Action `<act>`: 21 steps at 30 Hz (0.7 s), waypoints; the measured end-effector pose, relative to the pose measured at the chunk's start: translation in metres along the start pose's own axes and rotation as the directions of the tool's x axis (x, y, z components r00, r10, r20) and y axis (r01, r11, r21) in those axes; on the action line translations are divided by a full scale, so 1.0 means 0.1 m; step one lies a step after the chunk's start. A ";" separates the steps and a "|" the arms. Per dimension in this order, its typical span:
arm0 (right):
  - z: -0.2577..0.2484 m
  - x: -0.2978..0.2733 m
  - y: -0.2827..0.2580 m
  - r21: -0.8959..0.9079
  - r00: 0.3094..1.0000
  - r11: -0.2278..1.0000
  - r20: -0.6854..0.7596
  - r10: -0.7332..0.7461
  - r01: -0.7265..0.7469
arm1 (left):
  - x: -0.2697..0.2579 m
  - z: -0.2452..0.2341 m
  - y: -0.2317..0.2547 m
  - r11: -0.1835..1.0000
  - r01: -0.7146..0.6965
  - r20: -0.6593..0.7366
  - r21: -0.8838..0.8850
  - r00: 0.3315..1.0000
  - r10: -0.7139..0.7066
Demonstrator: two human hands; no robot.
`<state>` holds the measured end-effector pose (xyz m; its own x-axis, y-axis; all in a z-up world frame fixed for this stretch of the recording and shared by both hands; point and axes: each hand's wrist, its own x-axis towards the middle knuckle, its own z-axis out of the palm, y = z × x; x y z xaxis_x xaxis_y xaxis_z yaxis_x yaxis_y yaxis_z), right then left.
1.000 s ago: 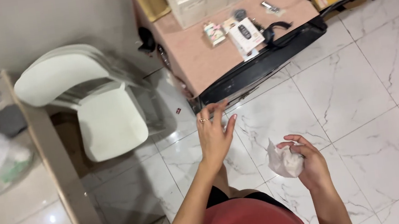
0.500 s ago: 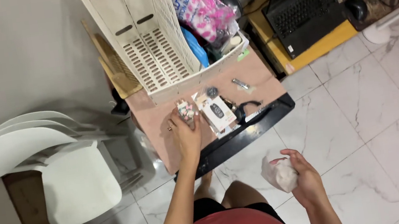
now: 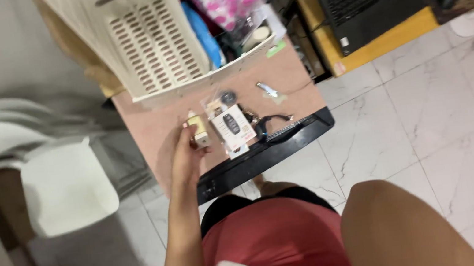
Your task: Clean various small household objects and containers with a cloth.
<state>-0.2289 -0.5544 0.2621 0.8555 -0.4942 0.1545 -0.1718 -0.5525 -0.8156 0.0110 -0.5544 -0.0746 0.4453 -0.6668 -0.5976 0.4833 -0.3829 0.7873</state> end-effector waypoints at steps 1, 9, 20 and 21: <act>0.01 0.01 0.03 -0.011 1.000 1.000 -0.006 -0.006 0.005 | -0.15 -0.01 0.12 0.982 0.076 0.131 -0.174 0.990 -0.054; -0.13 0.16 0.28 -0.115 0.994 0.988 0.031 -0.102 0.105 | -1.09 0.42 0.95 0.847 0.125 0.420 -0.517 0.899 0.123; -0.09 -0.09 0.80 0.292 0.841 0.940 -0.451 0.298 -0.177 | -1.77 0.67 1.11 0.897 -0.156 0.399 -0.414 0.854 0.333; -0.03 -0.07 0.86 0.290 0.844 0.941 -0.449 0.293 -0.173 | -1.77 0.70 1.04 0.895 -0.161 0.396 -0.416 0.854 0.338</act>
<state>-0.2512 -0.6005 0.1925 0.4521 -0.8806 0.1415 -0.1676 -0.2397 -0.9563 -0.0698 -0.5208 0.1238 0.2449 -0.9518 -0.1845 0.6744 0.0306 0.7377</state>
